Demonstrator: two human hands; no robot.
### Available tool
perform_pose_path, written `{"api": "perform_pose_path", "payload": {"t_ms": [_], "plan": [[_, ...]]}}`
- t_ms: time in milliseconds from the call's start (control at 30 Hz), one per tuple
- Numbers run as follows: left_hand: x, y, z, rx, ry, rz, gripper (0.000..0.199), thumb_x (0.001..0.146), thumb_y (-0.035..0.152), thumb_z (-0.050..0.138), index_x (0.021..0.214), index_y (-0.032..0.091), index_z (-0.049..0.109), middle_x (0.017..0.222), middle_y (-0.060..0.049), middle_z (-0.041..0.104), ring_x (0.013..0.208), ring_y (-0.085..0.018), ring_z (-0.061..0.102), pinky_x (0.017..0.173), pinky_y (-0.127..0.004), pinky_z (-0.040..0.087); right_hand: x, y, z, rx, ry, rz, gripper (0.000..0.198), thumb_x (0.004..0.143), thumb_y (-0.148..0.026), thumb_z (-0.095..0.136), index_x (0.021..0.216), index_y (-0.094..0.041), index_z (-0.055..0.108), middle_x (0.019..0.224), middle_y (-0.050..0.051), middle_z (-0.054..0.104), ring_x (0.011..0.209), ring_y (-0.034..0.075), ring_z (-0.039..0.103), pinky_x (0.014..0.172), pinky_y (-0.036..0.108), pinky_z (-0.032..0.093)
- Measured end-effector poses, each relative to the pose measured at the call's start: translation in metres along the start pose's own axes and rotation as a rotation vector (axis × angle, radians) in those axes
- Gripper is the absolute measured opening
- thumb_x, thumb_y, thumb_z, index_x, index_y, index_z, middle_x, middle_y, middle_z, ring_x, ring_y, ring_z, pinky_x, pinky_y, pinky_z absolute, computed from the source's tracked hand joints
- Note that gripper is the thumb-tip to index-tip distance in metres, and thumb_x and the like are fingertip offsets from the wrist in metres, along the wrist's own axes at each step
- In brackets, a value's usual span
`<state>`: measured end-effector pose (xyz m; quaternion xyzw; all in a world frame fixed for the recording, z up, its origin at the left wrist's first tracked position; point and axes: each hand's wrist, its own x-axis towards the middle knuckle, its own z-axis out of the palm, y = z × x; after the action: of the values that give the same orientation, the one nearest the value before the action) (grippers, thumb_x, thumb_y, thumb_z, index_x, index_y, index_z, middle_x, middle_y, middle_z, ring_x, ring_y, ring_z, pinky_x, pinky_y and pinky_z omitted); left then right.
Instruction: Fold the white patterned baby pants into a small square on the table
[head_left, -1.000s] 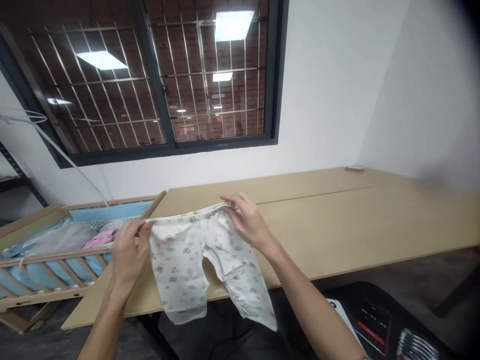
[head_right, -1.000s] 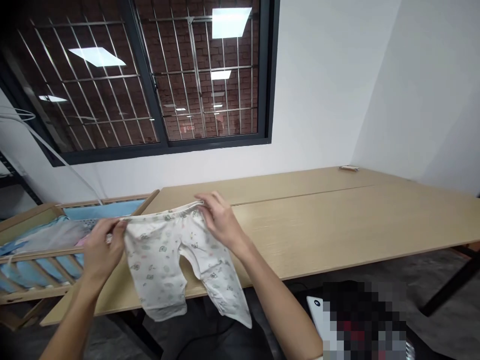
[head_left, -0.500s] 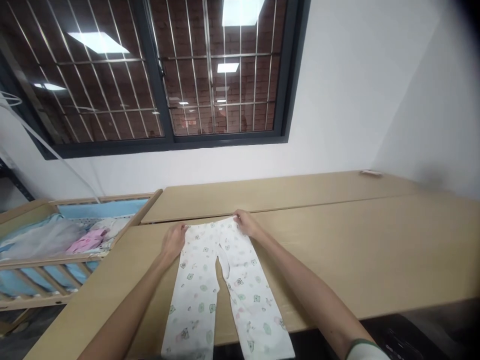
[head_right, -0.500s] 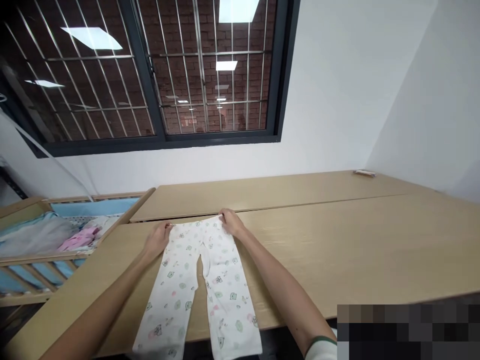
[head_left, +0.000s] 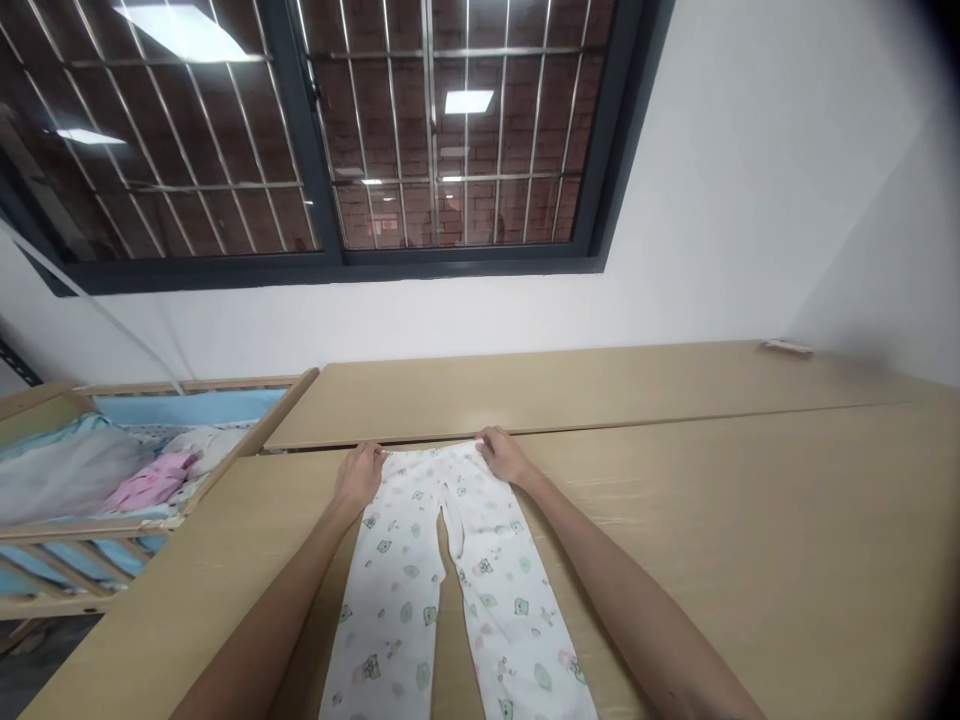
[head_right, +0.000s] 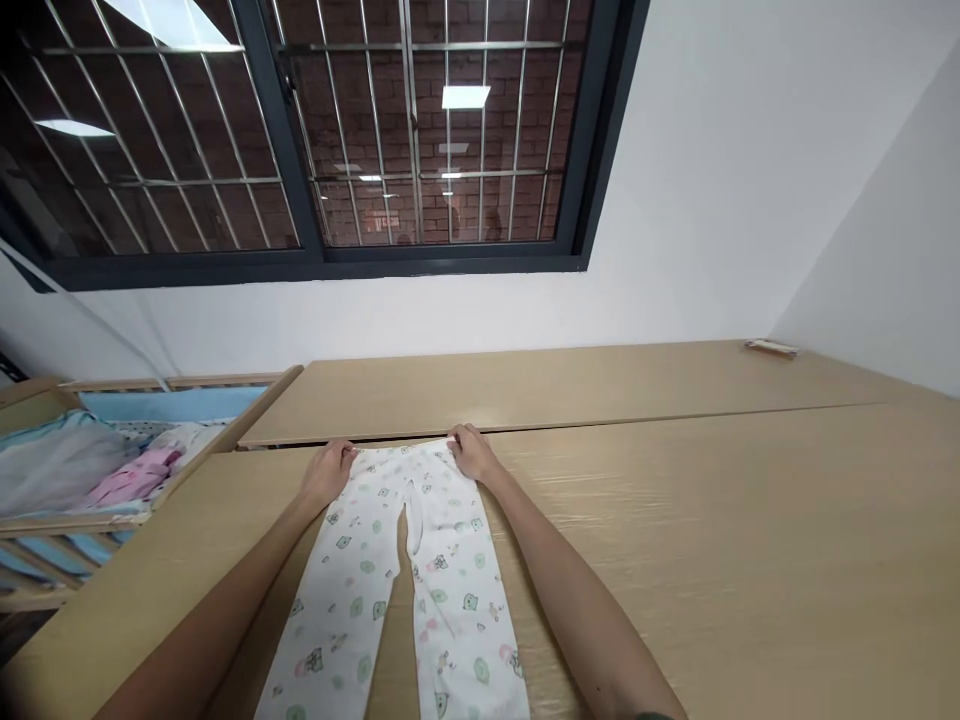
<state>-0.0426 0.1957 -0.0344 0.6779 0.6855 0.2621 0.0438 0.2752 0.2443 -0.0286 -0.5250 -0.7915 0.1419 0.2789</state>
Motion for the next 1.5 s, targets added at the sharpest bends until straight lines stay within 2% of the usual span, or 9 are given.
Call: {"api": "perform_pose_path", "payload": {"t_ms": [200, 367, 500, 633, 833, 1033, 1167, 1367, 1500], "plan": [[-0.01, 0.016, -0.021, -0.052, 0.025, 0.023, 0.022, 0.097, 0.028, 0.046, 0.105, 0.016, 0.061, 0.107, -0.013, 0.066, 0.104, -0.027, 0.061, 0.092, -0.037, 0.044, 0.004, 0.002, -0.001, 0.098, 0.003, 0.059, 0.014, 0.09, -0.019, 0.057, 0.1, -0.013, 0.064, 0.09, 0.006, 0.067, 0.083, 0.016, 0.059, 0.077, 0.026, 0.042], [-0.046, 0.078, -0.059, -0.1, 0.049, 0.142, 0.027, 0.098, 0.032, 0.044, 0.116, 0.016, 0.057, 0.118, -0.014, 0.063, 0.115, -0.029, 0.055, 0.1, -0.042, 0.04, 0.003, 0.001, -0.004, 0.19, -0.001, 0.096, 0.014, 0.089, -0.022, 0.058, 0.094, -0.012, 0.066, 0.081, 0.005, 0.068, 0.073, 0.014, 0.059, 0.069, 0.023, 0.042], [-0.121, 0.15, -0.07, -0.193, -0.241, 0.406, 0.021, 0.098, 0.038, 0.047, 0.096, 0.023, 0.061, 0.092, -0.003, 0.068, 0.084, -0.018, 0.063, 0.076, -0.031, 0.046, 0.003, 0.0, -0.006, 0.262, -0.005, 0.118, 0.018, 0.089, -0.026, 0.057, 0.093, -0.012, 0.067, 0.078, 0.005, 0.07, 0.069, 0.014, 0.06, 0.066, 0.023, 0.043], [-0.193, 0.204, -0.054, -0.137, -0.531, 0.594, 0.032, 0.094, 0.05, 0.051, 0.089, 0.021, 0.061, 0.086, -0.004, 0.07, 0.078, -0.022, 0.066, 0.069, -0.034, 0.046, 0.003, -0.001, -0.009, 0.313, -0.009, 0.128, 0.018, 0.086, -0.029, 0.06, 0.088, -0.013, 0.069, 0.08, 0.005, 0.071, 0.072, 0.015, 0.062, 0.067, 0.024, 0.046], [-0.227, 0.24, -0.032, 0.04, -0.611, 0.528, 0.052, 0.09, 0.061, 0.045, 0.095, 0.014, 0.067, 0.089, -0.015, 0.072, 0.08, -0.037, 0.069, 0.072, -0.05, 0.052, 0.002, -0.001, -0.012, 0.364, 0.014, 0.146, 0.015, 0.083, -0.026, 0.064, 0.092, -0.014, 0.068, 0.084, 0.006, 0.071, 0.074, 0.015, 0.063, 0.068, 0.023, 0.047], [-0.229, 0.246, -0.04, 0.032, -0.628, 0.469, 0.032, 0.084, 0.036, 0.048, 0.087, 0.013, 0.07, 0.086, -0.016, 0.073, 0.077, -0.035, 0.07, 0.072, -0.047, 0.052, 0.001, -0.001, -0.008, 0.401, 0.028, 0.174, 0.012, 0.079, -0.019, 0.064, 0.09, -0.015, 0.066, 0.073, 0.0, 0.066, 0.067, 0.013, 0.06, 0.066, 0.022, 0.046], [-0.228, 0.236, -0.043, -0.155, -0.583, 0.345, 0.02, 0.08, 0.028, 0.051, 0.068, 0.018, 0.064, 0.072, -0.006, 0.072, 0.069, -0.024, 0.068, 0.078, -0.038, 0.05, 0.001, -0.006, -0.008, 0.431, 0.05, 0.194, 0.011, 0.077, -0.018, 0.065, 0.088, -0.016, 0.066, 0.07, -0.001, 0.064, 0.066, 0.013, 0.06, 0.067, 0.023, 0.046], [-0.235, 0.197, -0.045, -0.624, -0.449, 0.064, 0.021, 0.083, 0.033, 0.056, 0.069, 0.019, 0.063, 0.06, 0.0, 0.065, 0.055, -0.013, 0.058, 0.051, -0.021, 0.038, 0.006, -0.025, -0.015, 0.462, 0.112, 0.278, 0.014, 0.073, -0.019, 0.07, 0.084, -0.016, 0.062, 0.07, 0.001, 0.065, 0.065, 0.014, 0.062, 0.064, 0.024, 0.047], [-0.258, 0.158, -0.055, -0.697, -0.223, -0.02, 0.034, 0.088, 0.045, 0.054, 0.068, 0.019, 0.064, 0.059, 0.0, 0.062, 0.056, -0.013, 0.058, 0.055, -0.02, 0.044, 0.017, -0.051, -0.011, 0.508, 0.112, 0.352, 0.022, 0.077, -0.025, 0.068, 0.095, -0.016, 0.059, 0.079, 0.003, 0.069, 0.064, 0.014, 0.064, 0.058, 0.022, 0.047]]}}
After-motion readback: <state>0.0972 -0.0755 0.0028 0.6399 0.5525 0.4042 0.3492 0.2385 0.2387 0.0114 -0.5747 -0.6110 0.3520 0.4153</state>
